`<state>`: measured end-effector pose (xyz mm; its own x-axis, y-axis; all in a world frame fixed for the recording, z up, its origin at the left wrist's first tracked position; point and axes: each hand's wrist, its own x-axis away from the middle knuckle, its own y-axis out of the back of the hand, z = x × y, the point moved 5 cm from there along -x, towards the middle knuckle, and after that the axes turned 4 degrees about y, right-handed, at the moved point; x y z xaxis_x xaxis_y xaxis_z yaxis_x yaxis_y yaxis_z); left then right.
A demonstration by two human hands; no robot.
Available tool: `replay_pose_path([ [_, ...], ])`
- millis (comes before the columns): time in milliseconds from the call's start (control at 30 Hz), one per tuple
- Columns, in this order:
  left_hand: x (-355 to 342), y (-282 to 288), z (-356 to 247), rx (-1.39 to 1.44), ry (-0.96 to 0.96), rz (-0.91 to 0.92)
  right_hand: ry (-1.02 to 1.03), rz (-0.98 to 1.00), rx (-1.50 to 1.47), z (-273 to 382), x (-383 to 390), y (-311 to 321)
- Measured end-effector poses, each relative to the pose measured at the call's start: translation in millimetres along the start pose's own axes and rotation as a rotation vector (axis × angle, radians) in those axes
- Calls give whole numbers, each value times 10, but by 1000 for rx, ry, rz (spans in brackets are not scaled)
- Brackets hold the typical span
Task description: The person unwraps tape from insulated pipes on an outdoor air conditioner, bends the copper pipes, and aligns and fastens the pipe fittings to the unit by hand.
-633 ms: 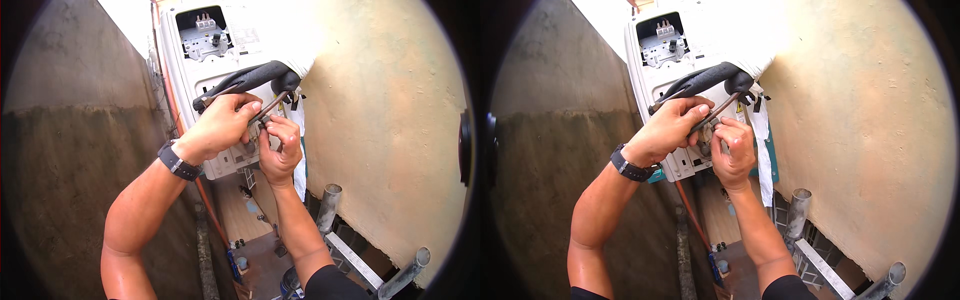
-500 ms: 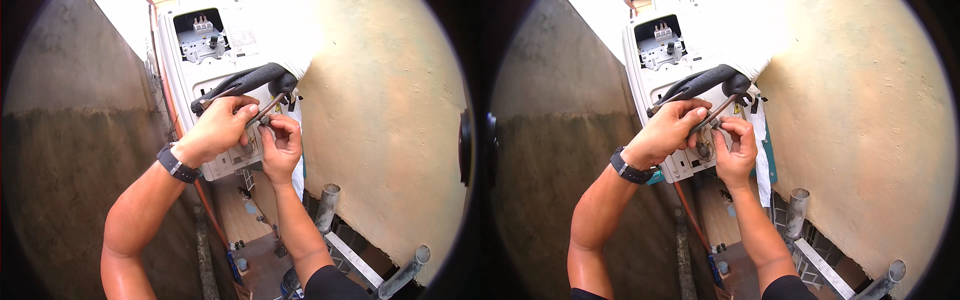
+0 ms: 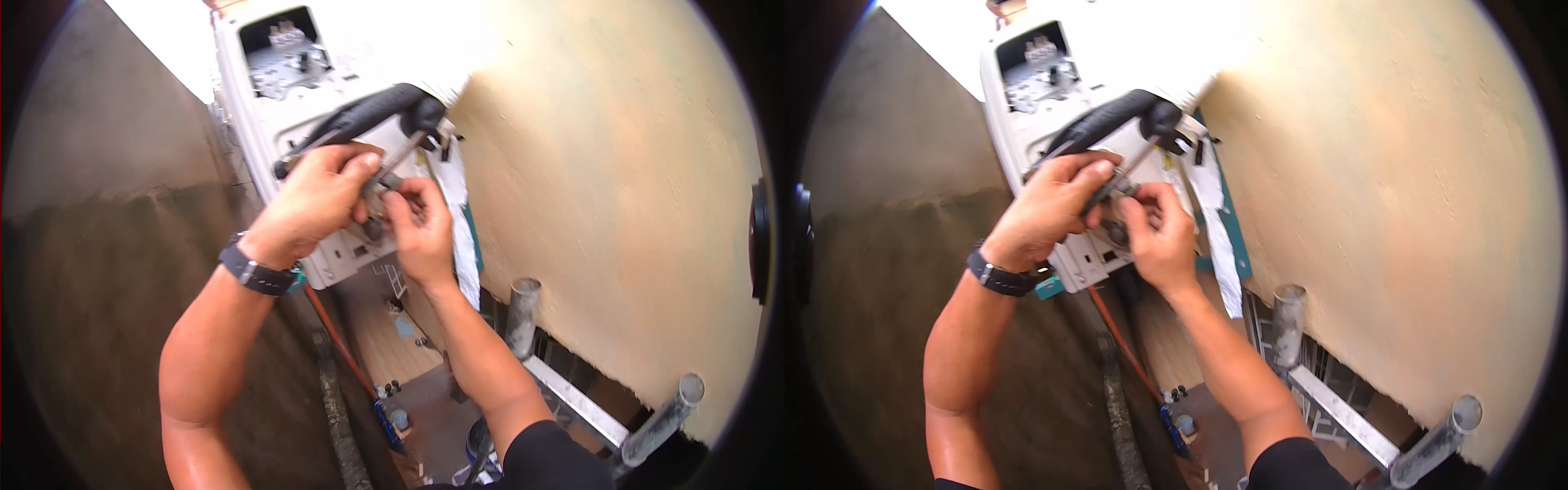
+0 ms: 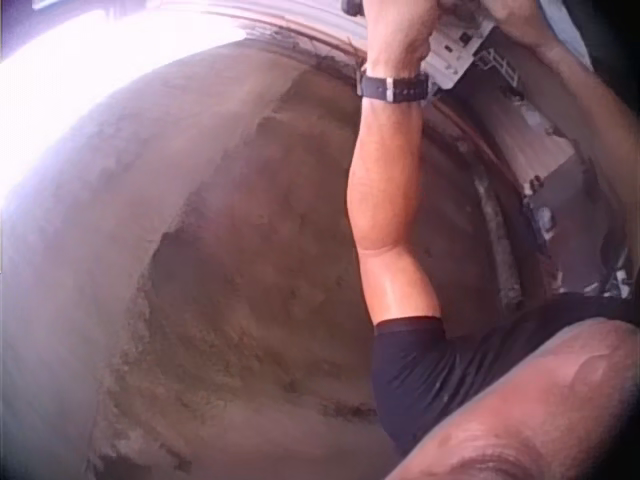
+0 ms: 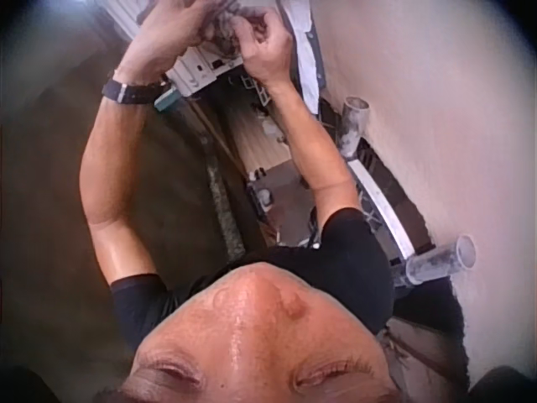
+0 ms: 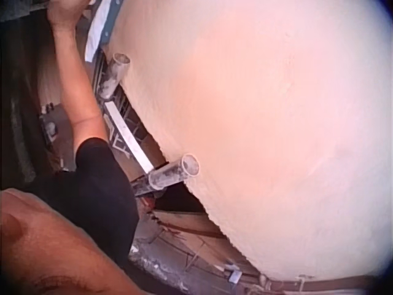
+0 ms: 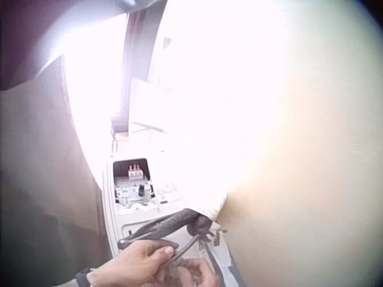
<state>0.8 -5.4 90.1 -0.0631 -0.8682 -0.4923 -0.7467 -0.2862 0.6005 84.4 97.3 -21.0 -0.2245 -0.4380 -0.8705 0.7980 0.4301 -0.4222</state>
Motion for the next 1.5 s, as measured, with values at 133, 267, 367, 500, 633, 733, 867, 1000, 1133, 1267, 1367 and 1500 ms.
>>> replay_pose_path([
  [133, -64, 23, 84, 3, -66, -34, 598, -163, 537, 280, -41, -17],
  [267, -131, 8, 88, 1, -48, -46, 657, -220, 569, 186, -157, -27],
  [367, -148, 81, 137, -24, -31, -100, 100, -127, 158, 68, -134, -153],
  [500, 2, 73, 33, -65, -60, -77, 90, -120, 241, 100, -152, -202],
  [633, -75, -51, 88, -21, -116, -18, 214, -79, 487, 256, -85, -34],
  [733, -12, -23, 47, -41, -85, -12, 118, -69, 445, 185, -115, -87],
  [867, 26, 67, 61, -48, -104, -43, -318, 32, -77, -8, -140, -177],
  [1000, -71, -4, 89, -233, -240, -110, -167, 58, 177, 60, -160, -1],
  [1133, -73, 16, 133, -186, -288, -103, -6, 59, 282, 249, -112, 79],
  [1267, -6, 80, 83, -106, -187, -32, 85, 372, 174, 411, -211, 144],
  [1367, -3, -3, 79, 2, -144, -34, 20, 331, -170, 188, -393, 257],
  [1500, 23, -85, 151, 16, -278, -79, -113, 26, -134, 133, -586, -145],
])
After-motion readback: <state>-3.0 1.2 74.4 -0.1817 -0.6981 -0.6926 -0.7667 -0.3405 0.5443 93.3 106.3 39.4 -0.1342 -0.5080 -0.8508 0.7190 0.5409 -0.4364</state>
